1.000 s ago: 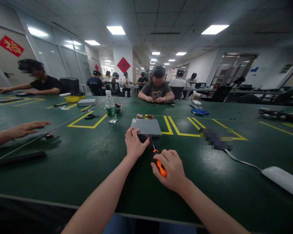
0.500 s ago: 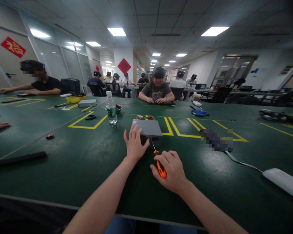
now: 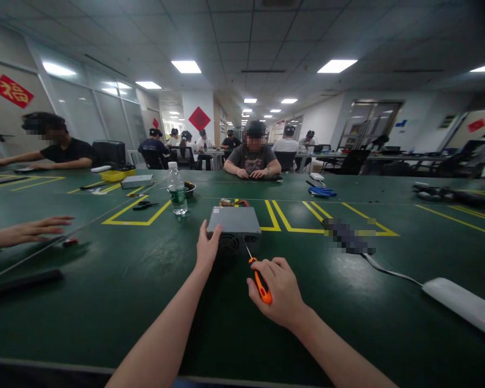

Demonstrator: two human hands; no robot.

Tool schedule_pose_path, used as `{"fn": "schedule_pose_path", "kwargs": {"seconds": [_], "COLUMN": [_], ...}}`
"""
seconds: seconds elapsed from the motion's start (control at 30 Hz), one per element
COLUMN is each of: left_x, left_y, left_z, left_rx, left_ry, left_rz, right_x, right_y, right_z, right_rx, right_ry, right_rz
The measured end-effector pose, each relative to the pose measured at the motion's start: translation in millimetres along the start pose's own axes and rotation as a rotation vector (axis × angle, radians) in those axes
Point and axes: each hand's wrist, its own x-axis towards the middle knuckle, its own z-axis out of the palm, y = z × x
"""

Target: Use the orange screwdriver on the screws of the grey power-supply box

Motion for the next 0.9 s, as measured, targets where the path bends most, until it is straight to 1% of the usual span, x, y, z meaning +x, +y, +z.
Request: {"fn": "schedule_pose_path", "kwargs": {"seconds": [0.1,0.2,0.33,0.47,0.63,0.67,0.7,0.73,0.77,0.8,0.83,0.87,0.9], "left_x": [5,5,3,-1,-9,-12,-15,-19,-23,-27,-31,-34,-37], "left_y": [-4,-2,2,1,4,7,10,15,19,23,26,29,31], "left_z": [-2.8,-5.7,-8.2,-8.1,-5.3,-4.8,-4.4,-3.8,-3.0,-2.0,-0.8,0.6,2.0], "left_rx": [-0.164,-0.200,-0.207,-0.101,0.080,0.127,0.173,0.233,0.320,0.404,0.475,0.526,0.559], "left_ry": [-0.104,-0.126,-0.141,-0.129,-0.070,-0.050,-0.005,0.029,0.033,0.029,-0.008,-0.055,-0.093], "left_rz": [-0.009,-0.054,-0.022,0.013,0.071,0.113,0.192,0.313,0.452,0.573,0.673,0.748,0.793], "right_x": [0,1,1,0,-3,-3,-3,-3,-3,-3,-3,-3,-3], "right_y": [-1,-3,-4,-4,-1,0,0,1,1,2,2,2,2], "right_z": [-1,-3,-4,-5,-6,-6,-6,-7,-7,-7,-7,-7,-8], "right_rx": [0.001,-0.010,-0.013,0.003,0.023,0.020,0.016,0.011,0.007,0.005,0.005,0.005,0.008], "right_ry": [-0.004,-0.016,0.005,0.031,0.081,0.095,0.108,0.116,0.120,0.121,0.123,0.129,0.138], "right_rz": [0.002,0.003,-0.027,-0.070,-0.035,-0.029,-0.026,-0.026,-0.028,-0.028,-0.028,-0.026,-0.023]}}
